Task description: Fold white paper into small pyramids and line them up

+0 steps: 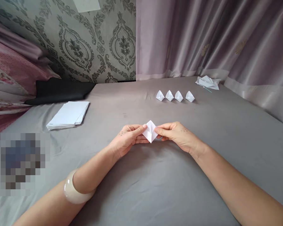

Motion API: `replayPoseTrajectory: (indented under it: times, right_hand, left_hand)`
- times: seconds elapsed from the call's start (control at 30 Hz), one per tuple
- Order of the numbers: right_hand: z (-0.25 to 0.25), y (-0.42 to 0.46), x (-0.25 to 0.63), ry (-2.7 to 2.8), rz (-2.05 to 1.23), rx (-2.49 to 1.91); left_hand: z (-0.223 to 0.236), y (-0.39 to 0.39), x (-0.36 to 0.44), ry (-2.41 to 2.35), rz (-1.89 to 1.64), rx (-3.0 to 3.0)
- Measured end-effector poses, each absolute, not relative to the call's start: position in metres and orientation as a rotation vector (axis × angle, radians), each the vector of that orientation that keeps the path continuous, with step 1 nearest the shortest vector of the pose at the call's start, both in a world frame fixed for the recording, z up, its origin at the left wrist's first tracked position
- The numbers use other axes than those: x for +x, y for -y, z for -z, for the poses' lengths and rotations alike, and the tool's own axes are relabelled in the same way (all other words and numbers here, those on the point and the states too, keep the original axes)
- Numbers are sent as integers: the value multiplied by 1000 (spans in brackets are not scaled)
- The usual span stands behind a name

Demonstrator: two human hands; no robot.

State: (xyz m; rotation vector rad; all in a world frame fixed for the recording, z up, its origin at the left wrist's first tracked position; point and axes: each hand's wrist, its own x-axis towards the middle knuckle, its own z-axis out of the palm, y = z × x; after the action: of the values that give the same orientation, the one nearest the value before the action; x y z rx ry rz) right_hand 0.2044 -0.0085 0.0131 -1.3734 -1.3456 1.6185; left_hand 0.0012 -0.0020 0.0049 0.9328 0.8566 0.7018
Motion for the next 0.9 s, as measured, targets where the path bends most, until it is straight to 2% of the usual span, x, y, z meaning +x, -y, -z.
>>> replayPoseTrajectory:
  times: [0.3, 0.6, 0.73, 0.9]
  right_hand:
    - [-16, 9, 204, 1311, -1669, -1352]
    - [-10, 5, 206, 1196, -1753, -1388]
    - [-5, 5, 202, 1278, -1611, -1436]
    - [5, 4, 190, 1488, -1214, -1553]
  left_hand:
    - [-2, 2, 0, -956, -710, 1043]
    - [-12, -3, -3, -1005, -565, 1067]
    - [-7, -7, -5, -1103, -546, 1145]
    - [-1, -8, -6, -1391, -599, 1465]
